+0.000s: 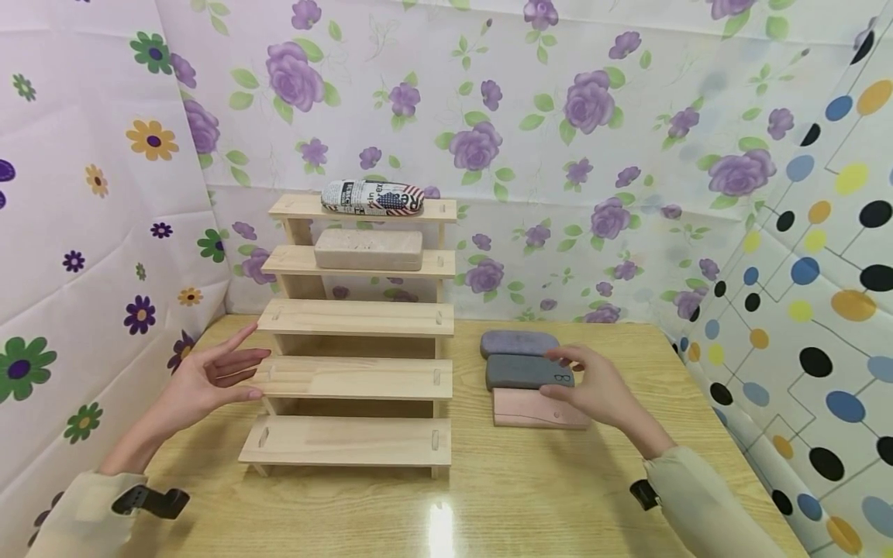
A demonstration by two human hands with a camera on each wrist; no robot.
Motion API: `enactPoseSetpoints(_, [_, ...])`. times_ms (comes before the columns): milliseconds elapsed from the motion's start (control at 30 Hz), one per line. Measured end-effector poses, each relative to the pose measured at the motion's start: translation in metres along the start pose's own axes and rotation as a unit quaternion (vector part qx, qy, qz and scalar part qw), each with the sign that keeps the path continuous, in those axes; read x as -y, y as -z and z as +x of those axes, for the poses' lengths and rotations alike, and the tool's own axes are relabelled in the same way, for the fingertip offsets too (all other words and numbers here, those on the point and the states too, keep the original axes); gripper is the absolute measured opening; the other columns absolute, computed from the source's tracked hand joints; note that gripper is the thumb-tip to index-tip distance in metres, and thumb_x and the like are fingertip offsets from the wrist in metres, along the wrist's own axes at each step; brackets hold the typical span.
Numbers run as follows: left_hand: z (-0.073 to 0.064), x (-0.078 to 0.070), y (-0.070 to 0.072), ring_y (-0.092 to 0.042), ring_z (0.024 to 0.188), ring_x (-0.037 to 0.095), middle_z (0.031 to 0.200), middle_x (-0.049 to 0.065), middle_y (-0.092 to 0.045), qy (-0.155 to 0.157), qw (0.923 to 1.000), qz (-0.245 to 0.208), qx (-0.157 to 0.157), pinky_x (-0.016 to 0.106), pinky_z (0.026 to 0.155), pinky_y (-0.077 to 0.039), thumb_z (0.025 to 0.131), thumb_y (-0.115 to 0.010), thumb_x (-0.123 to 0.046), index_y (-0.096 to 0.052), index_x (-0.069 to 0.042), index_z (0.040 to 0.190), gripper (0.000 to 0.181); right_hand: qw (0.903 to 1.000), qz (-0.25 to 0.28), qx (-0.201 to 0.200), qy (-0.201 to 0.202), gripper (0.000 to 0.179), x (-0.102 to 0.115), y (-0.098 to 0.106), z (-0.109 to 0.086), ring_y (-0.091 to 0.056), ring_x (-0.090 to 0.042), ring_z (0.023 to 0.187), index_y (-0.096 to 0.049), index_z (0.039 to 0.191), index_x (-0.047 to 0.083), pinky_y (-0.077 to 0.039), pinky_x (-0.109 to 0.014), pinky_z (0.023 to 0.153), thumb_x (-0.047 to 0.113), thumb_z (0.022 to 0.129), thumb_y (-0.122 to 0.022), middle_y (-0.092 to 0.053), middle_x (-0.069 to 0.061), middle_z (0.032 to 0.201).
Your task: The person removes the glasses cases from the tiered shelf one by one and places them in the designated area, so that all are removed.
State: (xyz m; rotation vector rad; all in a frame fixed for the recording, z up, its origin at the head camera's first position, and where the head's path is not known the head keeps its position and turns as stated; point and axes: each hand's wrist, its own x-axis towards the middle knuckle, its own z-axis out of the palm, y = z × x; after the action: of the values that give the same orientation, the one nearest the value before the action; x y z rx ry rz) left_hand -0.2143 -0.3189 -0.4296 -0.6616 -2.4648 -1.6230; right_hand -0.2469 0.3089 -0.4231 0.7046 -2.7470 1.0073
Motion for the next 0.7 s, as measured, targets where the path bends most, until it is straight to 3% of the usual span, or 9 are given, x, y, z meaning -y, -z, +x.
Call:
enactPoseSetpoints(200, [0.0, 0.0, 0.0, -0.065, 0.123, 0.012, 0.14, 0.028, -0.062, 0.0, 1.0, 0.001, -0.001, 0.031, 0.1, -0.056, 0.085, -0.087, 0.002, -0.034, -0.017, 0.167, 0.1, 0.9997, 0.019, -0.002, 0.016, 0.053, 0.023, 0.0, 0.021, -0.064, -0.03, 0.113, -0.068, 0.138, 0.008, -0.055, -0.057, 0.097, 0.021, 0.09, -0.088, -0.068, -0.01, 0.132])
enactPoseSetpoints(700, [0.0, 0.001, 0.0, -0.064, 0.125, 0.013, 0.14, 0.031, -0.06, -0.004, 0.9999, -0.011, 0.003, 0.035, 0.101, -0.056, 0.084, -0.086, 0.005, -0.033, -0.015, 0.167, 0.101, 0.9973, 0.047, -0.012, 0.055, 0.053, 0.075, -0.005, 0.067, -0.063, -0.024, 0.115, -0.068, 0.14, 0.015, -0.053, -0.052, 0.102, 0.021, 0.091, -0.087, -0.068, -0.004, 0.133])
